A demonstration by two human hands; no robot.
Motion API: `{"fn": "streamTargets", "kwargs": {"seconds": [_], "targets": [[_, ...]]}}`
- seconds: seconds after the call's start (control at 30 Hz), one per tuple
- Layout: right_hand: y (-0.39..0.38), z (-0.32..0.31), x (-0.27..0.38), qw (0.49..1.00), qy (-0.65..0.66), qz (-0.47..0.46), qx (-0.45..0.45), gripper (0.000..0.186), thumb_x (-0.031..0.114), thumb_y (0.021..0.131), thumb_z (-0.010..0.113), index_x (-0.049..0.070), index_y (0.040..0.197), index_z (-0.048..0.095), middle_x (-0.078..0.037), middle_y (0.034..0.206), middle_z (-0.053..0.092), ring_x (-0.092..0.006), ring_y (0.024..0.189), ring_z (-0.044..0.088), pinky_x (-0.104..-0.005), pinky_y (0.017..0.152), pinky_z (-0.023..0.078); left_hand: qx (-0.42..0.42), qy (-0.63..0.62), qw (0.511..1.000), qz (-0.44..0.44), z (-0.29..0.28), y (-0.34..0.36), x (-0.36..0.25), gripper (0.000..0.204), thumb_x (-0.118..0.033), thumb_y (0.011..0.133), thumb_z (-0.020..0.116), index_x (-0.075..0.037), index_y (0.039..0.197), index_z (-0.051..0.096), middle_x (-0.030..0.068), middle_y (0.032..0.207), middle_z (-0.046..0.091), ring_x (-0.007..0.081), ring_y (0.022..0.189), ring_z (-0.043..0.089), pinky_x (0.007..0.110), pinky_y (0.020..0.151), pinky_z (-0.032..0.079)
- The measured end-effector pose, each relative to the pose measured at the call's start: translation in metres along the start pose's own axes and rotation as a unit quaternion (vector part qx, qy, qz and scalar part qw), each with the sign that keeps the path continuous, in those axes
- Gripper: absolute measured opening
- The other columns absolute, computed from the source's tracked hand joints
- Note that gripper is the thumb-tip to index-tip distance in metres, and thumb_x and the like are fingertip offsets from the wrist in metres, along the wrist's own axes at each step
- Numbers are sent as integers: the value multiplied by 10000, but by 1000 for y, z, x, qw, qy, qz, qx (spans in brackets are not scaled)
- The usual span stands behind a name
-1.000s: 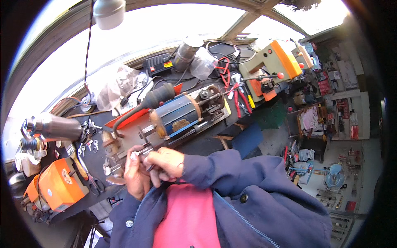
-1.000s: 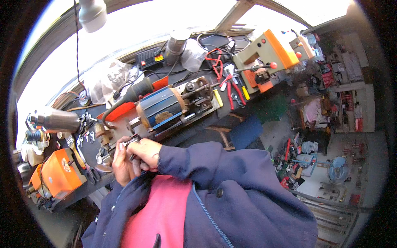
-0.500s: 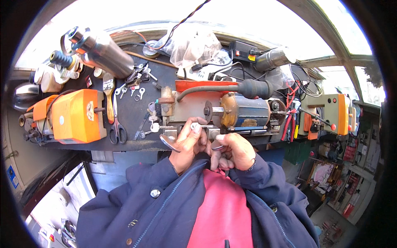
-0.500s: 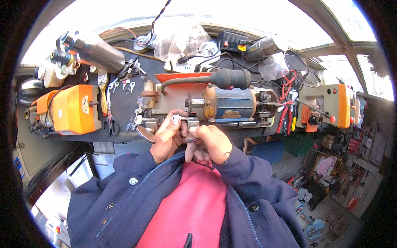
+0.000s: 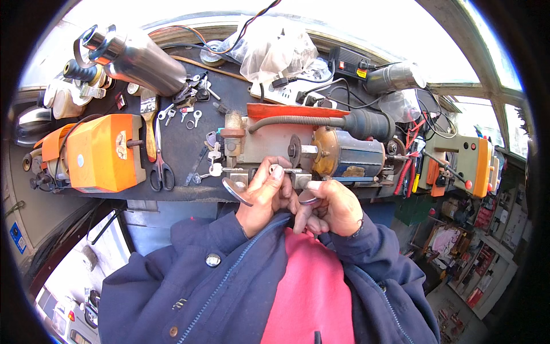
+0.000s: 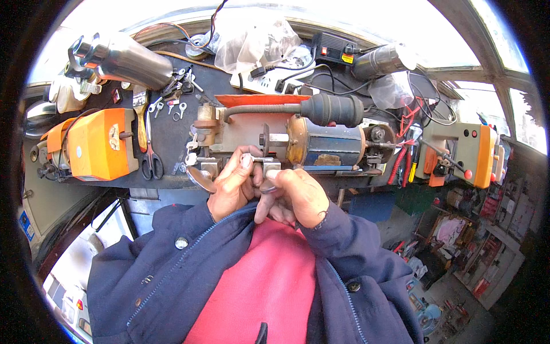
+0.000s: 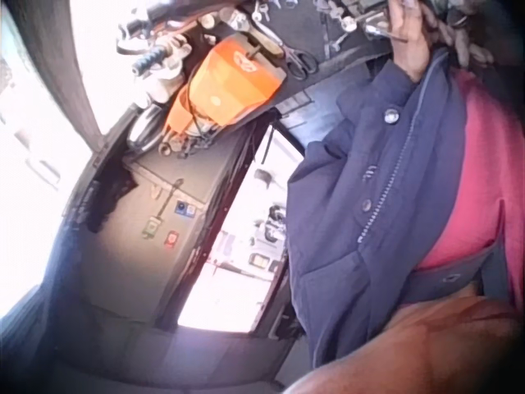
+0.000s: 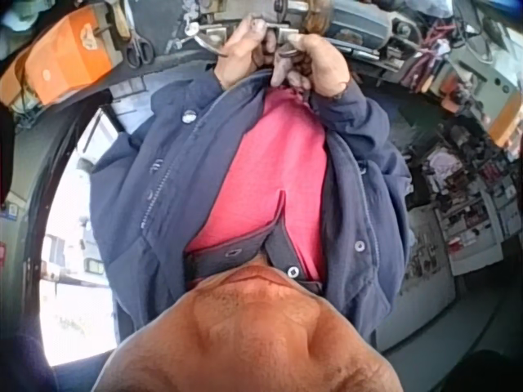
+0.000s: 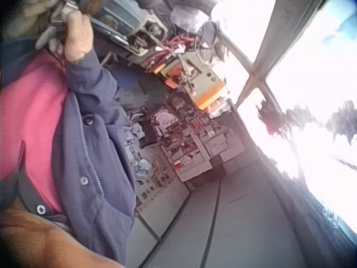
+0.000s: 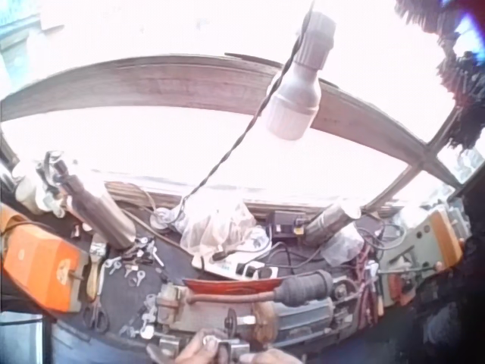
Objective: The person repeatedly sharpens a metal key on a bench grinder. They hold the key with both hands, press it against the rotating wheel, and frequently lift it to inspect the edge before continuing. The process is repeated multiple times throughout the clip.
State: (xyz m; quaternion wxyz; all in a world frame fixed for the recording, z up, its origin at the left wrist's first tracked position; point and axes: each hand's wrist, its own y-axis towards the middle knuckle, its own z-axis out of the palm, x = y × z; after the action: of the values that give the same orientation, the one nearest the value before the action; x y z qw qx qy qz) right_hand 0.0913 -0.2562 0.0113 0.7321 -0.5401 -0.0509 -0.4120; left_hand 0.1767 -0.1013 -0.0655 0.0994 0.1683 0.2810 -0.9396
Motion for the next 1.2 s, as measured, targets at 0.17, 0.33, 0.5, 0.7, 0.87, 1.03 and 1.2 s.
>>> {"fn": "streamTargets", "kwargs": {"seconds": [0.17, 0.33, 0.5, 0.7, 0.87, 1.03, 1.2], "targets": [[-1, -2, 0, 1000, 10, 0, 6, 434, 376, 993, 404, 18, 935, 643, -194, 736, 717, -102, 456, 477, -234, 421, 356, -3, 9, 1000, -4, -1, 1, 2, 310, -370, 1088, 398, -131, 1285, 386, 63, 867, 461, 209, 742, 565, 347, 717, 498], [-2, -2, 1, 999, 31, 8, -1, 429, 370, 997, 418, 13, 931, 646, -195, 725, 713, -103, 452, 470, -235, 419, 344, 0, 21, 1000, 10, 0, 2, 3, 301, -367, 1090, 391, -133, 1280, 390, 62, 866, 459, 214, 744, 573, 350, 712, 499], [-3, -1, 3, 1000, 15, 18, -9, 433, 368, 993, 426, 2, 941, 652, -199, 719, 711, -105, 459, 475, -236, 423, 346, -5, 1, 1000, 4, -1, 1, 2, 308, -374, 1090, 389, -129, 1275, 400, 61, 850, 459, 217, 724, 583, 351, 698, 506], [-4, -1, 3, 999, 13, 22, -30, 447, 384, 976, 433, -8, 949, 644, -225, 727, 707, -123, 467, 495, -237, 441, 374, -20, -24, 999, 5, 1, 2, 6, 297, -352, 1091, 392, -115, 1269, 391, 62, 819, 454, 215, 664, 590, 354, 651, 519], [-2, 2, 6, 999, -18, 21, -22, 515, 409, 954, 410, -52, 883, 629, -236, 729, 705, -134, 460, 498, -246, 436, 375, -33, -14, 999, -15, 3, 0, 5, 315, -387, 1091, 373, -123, 1262, 388, 56, 818, 451, 193, 670, 588, 330, 655, 502], [-3, 5, 6, 995, -56, 45, -67, 685, 509, 932, 365, -87, 710, 619, -242, 648, 675, -140, 440, 468, -246, 432, 359, -15, -1, 1000, -1, 1, 1, 5, 332, -375, 1096, 357, -81, 1243, 398, 51, 813, 431, 170, 666, 556, 321, 637, 489], [-5, 9, 9, 998, -41, 2, -53, 415, 356, 987, 485, 11, 825, 649, -164, 677, 713, -70, 441, 459, -221, 432, 346, -8, 22, 999, 27, -2, 4, 9, 322, -367, 1097, 360, -84, 1245, 400, 46, 777, 422, 161, 648, 555, 319, 621, 483]]}}
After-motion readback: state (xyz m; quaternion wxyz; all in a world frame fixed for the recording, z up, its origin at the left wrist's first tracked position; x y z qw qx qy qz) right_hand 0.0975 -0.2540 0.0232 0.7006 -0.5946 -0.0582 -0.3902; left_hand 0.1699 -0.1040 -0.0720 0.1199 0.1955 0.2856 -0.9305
